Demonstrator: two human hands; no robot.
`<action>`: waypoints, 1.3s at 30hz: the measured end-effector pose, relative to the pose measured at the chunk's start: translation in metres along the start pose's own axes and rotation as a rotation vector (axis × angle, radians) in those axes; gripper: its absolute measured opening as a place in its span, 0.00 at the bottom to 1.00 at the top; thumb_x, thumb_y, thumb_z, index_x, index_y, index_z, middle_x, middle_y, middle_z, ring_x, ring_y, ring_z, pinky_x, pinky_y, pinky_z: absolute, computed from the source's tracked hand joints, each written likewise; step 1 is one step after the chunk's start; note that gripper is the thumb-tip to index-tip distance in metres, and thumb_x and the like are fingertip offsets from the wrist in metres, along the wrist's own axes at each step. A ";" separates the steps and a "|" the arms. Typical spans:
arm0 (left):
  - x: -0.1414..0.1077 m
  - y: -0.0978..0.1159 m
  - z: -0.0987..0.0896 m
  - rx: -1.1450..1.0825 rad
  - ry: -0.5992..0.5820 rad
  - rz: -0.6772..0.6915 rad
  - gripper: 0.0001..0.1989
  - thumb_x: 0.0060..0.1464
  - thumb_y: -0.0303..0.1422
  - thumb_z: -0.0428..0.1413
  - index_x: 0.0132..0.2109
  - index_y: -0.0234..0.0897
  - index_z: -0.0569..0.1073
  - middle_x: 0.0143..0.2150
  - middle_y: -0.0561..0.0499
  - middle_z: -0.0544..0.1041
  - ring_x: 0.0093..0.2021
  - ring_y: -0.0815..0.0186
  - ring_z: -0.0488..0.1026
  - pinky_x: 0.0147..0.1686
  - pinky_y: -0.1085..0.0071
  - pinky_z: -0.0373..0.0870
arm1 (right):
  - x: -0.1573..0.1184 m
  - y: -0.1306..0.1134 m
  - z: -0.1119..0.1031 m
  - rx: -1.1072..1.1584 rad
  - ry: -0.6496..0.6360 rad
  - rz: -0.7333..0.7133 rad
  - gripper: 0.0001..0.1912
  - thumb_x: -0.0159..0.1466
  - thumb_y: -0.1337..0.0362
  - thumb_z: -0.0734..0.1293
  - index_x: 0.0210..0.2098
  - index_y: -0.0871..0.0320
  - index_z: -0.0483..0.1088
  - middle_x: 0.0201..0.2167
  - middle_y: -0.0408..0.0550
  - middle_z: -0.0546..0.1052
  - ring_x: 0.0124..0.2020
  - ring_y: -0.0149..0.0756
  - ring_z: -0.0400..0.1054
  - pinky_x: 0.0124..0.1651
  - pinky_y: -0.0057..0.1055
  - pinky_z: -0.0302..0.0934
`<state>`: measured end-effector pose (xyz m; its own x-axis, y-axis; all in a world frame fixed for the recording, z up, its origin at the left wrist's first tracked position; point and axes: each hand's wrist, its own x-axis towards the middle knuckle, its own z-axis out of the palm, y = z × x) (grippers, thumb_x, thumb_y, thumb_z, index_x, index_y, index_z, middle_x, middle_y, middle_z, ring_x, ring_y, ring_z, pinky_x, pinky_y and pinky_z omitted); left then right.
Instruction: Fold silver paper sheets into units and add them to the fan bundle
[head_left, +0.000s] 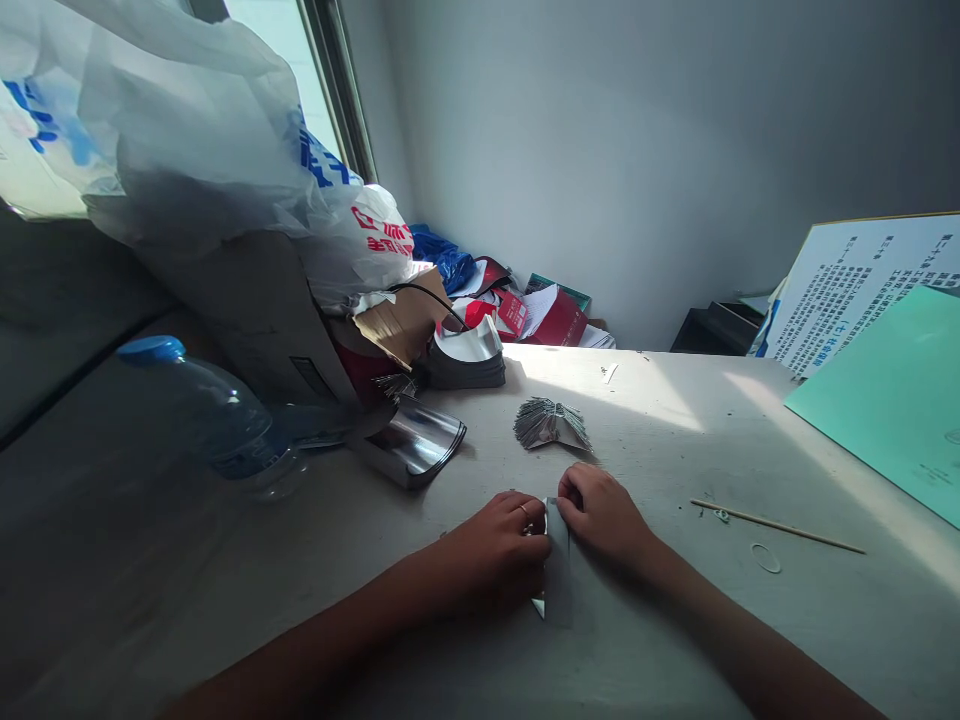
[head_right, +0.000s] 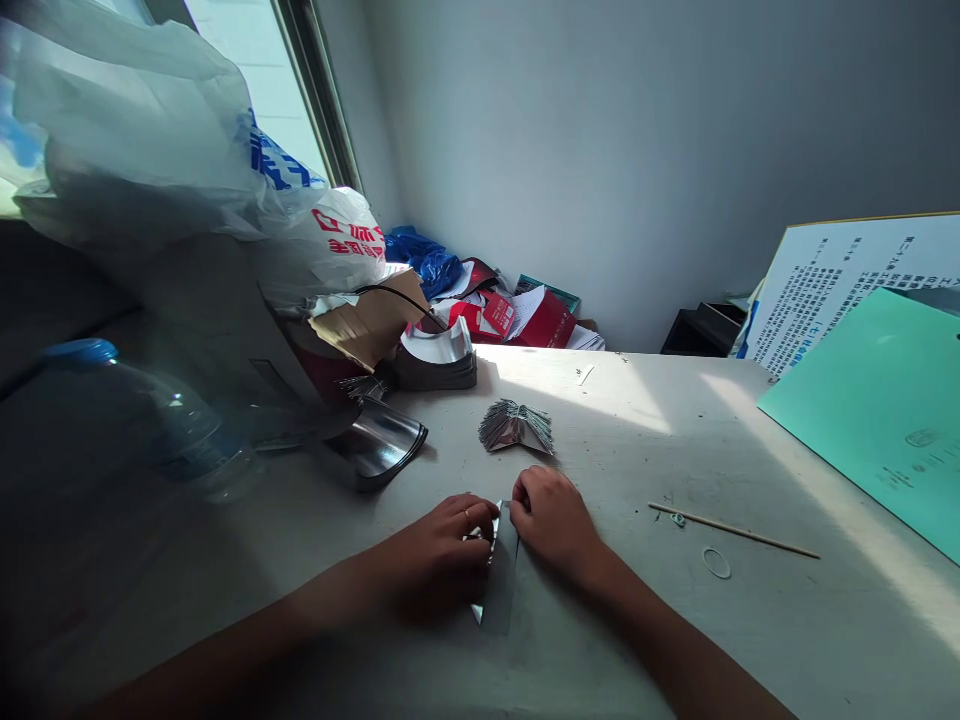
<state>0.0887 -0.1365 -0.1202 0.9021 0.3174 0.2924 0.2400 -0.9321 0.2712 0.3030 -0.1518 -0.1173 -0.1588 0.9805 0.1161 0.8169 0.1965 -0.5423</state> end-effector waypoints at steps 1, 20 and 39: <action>0.000 -0.001 0.001 0.000 0.002 0.002 0.04 0.55 0.31 0.61 0.36 0.38 0.72 0.46 0.46 0.71 0.49 0.60 0.67 0.53 0.65 0.66 | -0.001 -0.002 0.001 -0.003 0.010 0.002 0.05 0.62 0.70 0.63 0.29 0.57 0.64 0.32 0.45 0.72 0.35 0.36 0.64 0.38 0.31 0.54; 0.001 0.001 0.002 -0.014 0.031 -0.023 0.05 0.54 0.30 0.61 0.34 0.38 0.70 0.44 0.47 0.72 0.48 0.61 0.69 0.52 0.65 0.67 | -0.015 -0.004 0.009 -0.034 0.073 -0.198 0.08 0.62 0.74 0.63 0.28 0.57 0.67 0.31 0.46 0.73 0.34 0.36 0.66 0.36 0.32 0.54; -0.002 -0.001 0.002 -0.039 0.028 -0.022 0.06 0.54 0.31 0.61 0.35 0.37 0.71 0.46 0.46 0.71 0.49 0.60 0.69 0.52 0.65 0.67 | -0.011 0.001 -0.005 -0.022 -0.107 -0.323 0.08 0.65 0.71 0.63 0.32 0.59 0.73 0.32 0.47 0.75 0.34 0.35 0.67 0.37 0.30 0.56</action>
<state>0.0880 -0.1368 -0.1232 0.8861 0.3433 0.3115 0.2451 -0.9173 0.3138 0.3088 -0.1621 -0.1148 -0.4675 0.8633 0.1904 0.7264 0.4979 -0.4739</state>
